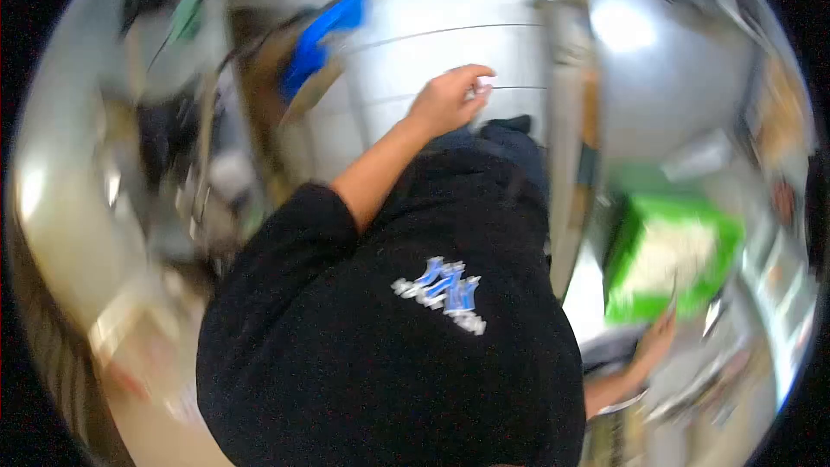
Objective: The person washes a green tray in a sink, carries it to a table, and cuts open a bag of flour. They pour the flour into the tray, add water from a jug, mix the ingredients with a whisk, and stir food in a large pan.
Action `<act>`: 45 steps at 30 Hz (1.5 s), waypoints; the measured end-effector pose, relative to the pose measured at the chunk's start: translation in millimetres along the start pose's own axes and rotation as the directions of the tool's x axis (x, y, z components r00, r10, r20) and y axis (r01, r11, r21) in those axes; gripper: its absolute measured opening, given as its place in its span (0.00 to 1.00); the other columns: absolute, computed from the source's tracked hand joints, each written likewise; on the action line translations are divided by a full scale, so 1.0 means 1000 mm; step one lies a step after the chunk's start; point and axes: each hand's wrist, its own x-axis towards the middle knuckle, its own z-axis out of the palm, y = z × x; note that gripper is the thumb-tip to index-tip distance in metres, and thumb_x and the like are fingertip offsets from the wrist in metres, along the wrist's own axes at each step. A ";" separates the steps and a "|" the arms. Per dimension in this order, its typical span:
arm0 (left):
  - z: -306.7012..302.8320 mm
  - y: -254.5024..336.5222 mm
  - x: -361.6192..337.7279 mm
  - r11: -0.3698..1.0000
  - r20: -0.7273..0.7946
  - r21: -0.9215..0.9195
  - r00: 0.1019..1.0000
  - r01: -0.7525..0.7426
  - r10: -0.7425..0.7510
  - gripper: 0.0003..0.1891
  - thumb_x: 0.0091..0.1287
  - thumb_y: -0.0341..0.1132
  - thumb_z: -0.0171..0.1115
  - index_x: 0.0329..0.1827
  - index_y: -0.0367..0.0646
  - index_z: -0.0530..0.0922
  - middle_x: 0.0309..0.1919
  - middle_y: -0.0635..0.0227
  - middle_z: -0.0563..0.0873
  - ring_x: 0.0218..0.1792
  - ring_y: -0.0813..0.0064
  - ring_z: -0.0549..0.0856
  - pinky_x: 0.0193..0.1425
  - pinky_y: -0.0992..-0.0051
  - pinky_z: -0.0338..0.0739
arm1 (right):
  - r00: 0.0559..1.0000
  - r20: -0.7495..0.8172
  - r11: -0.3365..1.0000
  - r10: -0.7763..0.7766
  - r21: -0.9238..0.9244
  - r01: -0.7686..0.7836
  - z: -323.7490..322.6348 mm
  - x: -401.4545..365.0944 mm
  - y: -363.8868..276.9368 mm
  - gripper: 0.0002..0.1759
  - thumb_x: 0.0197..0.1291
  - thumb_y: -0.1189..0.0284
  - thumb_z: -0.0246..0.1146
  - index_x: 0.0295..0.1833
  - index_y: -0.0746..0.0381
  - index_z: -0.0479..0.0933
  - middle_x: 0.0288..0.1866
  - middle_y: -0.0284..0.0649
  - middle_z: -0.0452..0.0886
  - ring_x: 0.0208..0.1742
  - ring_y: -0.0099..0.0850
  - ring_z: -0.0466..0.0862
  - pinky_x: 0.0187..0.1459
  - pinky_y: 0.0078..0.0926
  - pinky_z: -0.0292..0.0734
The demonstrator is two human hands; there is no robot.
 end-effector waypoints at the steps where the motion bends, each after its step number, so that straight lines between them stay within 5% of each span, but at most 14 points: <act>1: 0.021 0.023 0.020 0.980 -0.003 -0.074 0.983 -0.184 0.184 0.13 0.65 0.26 0.58 0.52 0.43 0.80 0.36 0.60 0.86 0.35 0.71 0.86 0.40 0.70 0.79 | 0.994 -0.027 0.985 -0.103 0.140 0.106 0.019 -0.001 0.041 0.26 0.73 0.68 0.51 0.74 0.62 0.67 0.60 0.56 0.81 0.59 0.45 0.82 0.59 0.38 0.76; 2: 0.034 0.039 0.035 0.988 0.078 -0.152 0.997 0.004 0.008 0.14 0.66 0.26 0.58 0.54 0.41 0.80 0.42 0.59 0.87 0.40 0.72 0.86 0.46 0.70 0.80 | 0.968 -0.167 0.976 -0.185 0.081 0.200 0.009 -0.021 0.000 0.28 0.69 0.69 0.53 0.74 0.60 0.66 0.56 0.53 0.84 0.51 0.42 0.86 0.53 0.38 0.79; 4: 0.058 0.097 0.060 0.976 0.067 -0.215 0.997 -0.034 0.049 0.10 0.71 0.29 0.56 0.51 0.36 0.80 0.38 0.61 0.87 0.38 0.73 0.85 0.41 0.72 0.79 | 0.974 0.073 0.971 0.215 0.095 -0.221 -0.031 -0.051 -0.062 0.30 0.68 0.67 0.51 0.76 0.55 0.64 0.57 0.56 0.82 0.54 0.47 0.84 0.54 0.39 0.78; 5: 0.063 0.134 0.059 0.995 0.249 -0.100 0.967 -0.023 0.047 0.10 0.72 0.31 0.56 0.50 0.36 0.80 0.36 0.60 0.87 0.37 0.72 0.86 0.40 0.71 0.78 | 0.981 -0.020 0.979 0.194 0.063 -0.192 -0.025 -0.062 -0.058 0.28 0.69 0.65 0.52 0.75 0.45 0.65 0.47 0.56 0.85 0.44 0.52 0.86 0.48 0.45 0.79; 6: 0.078 0.165 0.051 0.981 0.358 -0.106 0.915 -0.160 0.188 0.09 0.73 0.32 0.56 0.48 0.36 0.80 0.36 0.59 0.87 0.35 0.70 0.86 0.40 0.70 0.79 | 0.960 0.033 0.949 0.278 -0.167 -0.269 -0.023 -0.068 -0.059 0.28 0.71 0.57 0.53 0.76 0.38 0.63 0.38 0.57 0.85 0.41 0.55 0.86 0.43 0.49 0.81; 7: 0.089 0.185 0.043 0.956 0.446 -0.102 0.846 -0.276 0.292 0.09 0.73 0.32 0.56 0.47 0.36 0.80 0.35 0.58 0.87 0.34 0.69 0.86 0.40 0.69 0.79 | 0.958 0.028 0.956 0.286 -0.084 -0.283 -0.028 -0.081 -0.073 0.28 0.71 0.56 0.54 0.75 0.36 0.63 0.35 0.57 0.85 0.38 0.57 0.85 0.41 0.52 0.81; 10: 0.135 0.230 0.024 0.979 0.643 -0.026 0.747 -0.203 0.171 0.13 0.73 0.34 0.57 0.55 0.37 0.80 0.34 0.58 0.86 0.34 0.68 0.86 0.39 0.69 0.79 | 0.965 0.006 0.963 0.262 -0.069 -0.261 -0.038 -0.112 -0.051 0.24 0.70 0.53 0.54 0.71 0.37 0.69 0.31 0.55 0.84 0.34 0.56 0.85 0.37 0.53 0.81; 13: 0.173 0.216 0.020 0.943 0.706 -0.161 0.634 -0.290 0.316 0.20 0.75 0.35 0.55 0.67 0.38 0.73 0.36 0.58 0.86 0.36 0.72 0.87 0.39 0.71 0.79 | 0.949 -0.070 0.947 0.307 -0.072 -0.312 -0.037 -0.102 -0.048 0.24 0.70 0.55 0.54 0.70 0.40 0.70 0.32 0.56 0.84 0.35 0.56 0.85 0.37 0.52 0.81; 16: 0.193 0.225 0.006 0.970 0.821 -0.185 0.567 0.157 0.064 0.25 0.77 0.35 0.53 0.75 0.41 0.65 0.42 0.61 0.86 0.39 0.76 0.86 0.42 0.75 0.79 | 0.946 -0.170 0.961 0.276 0.015 -0.278 -0.023 -0.060 -0.041 0.24 0.70 0.57 0.55 0.70 0.46 0.70 0.33 0.57 0.84 0.35 0.56 0.85 0.38 0.52 0.81; 19: 0.201 0.225 0.002 0.859 0.878 -0.249 0.479 0.447 0.006 0.24 0.78 0.34 0.52 0.76 0.41 0.65 0.48 0.65 0.85 0.40 0.79 0.86 0.43 0.80 0.79 | 0.953 -0.219 0.974 0.209 0.128 -0.185 -0.006 -0.028 -0.046 0.24 0.69 0.60 0.55 0.68 0.53 0.71 0.35 0.58 0.84 0.36 0.56 0.85 0.39 0.52 0.81; 29: 0.206 0.226 -0.004 0.781 0.830 -0.365 0.558 0.507 0.025 0.30 0.77 0.33 0.55 0.79 0.37 0.56 0.53 0.67 0.83 0.39 0.82 0.82 0.47 0.82 0.80 | 0.990 -0.068 0.992 -0.122 -0.027 0.121 -0.042 -0.101 -0.082 0.20 0.68 0.66 0.57 0.64 0.54 0.74 0.27 0.45 0.82 0.30 0.47 0.85 0.31 0.46 0.80; 35: 0.211 0.220 -0.002 0.753 0.831 -0.403 0.553 0.521 0.062 0.31 0.77 0.34 0.55 0.79 0.38 0.55 0.48 0.68 0.83 0.37 0.82 0.82 0.44 0.82 0.78 | 0.986 -0.164 0.964 0.018 -0.258 -0.060 -0.099 -0.131 -0.070 0.21 0.66 0.63 0.60 0.64 0.48 0.75 0.27 0.41 0.82 0.29 0.41 0.85 0.27 0.42 0.79; 42: 0.207 0.219 -0.002 0.835 0.833 -0.344 0.549 0.430 0.060 0.31 0.77 0.32 0.54 0.79 0.37 0.54 0.42 0.64 0.82 0.35 0.76 0.85 0.42 0.78 0.81 | 0.956 -0.246 0.945 -0.158 -0.320 0.074 -0.064 0.009 -0.028 0.21 0.65 0.66 0.56 0.63 0.46 0.77 0.29 0.43 0.84 0.32 0.43 0.87 0.29 0.45 0.81; 45: 0.208 0.229 -0.006 0.744 0.829 -0.295 0.548 0.599 -0.112 0.30 0.76 0.32 0.54 0.77 0.35 0.53 0.42 0.55 0.82 0.38 0.67 0.87 0.44 0.70 0.86 | 0.943 -0.284 0.936 -0.175 -0.344 0.070 -0.065 0.030 -0.011 0.16 0.63 0.64 0.57 0.54 0.51 0.82 0.33 0.46 0.86 0.34 0.43 0.88 0.31 0.43 0.83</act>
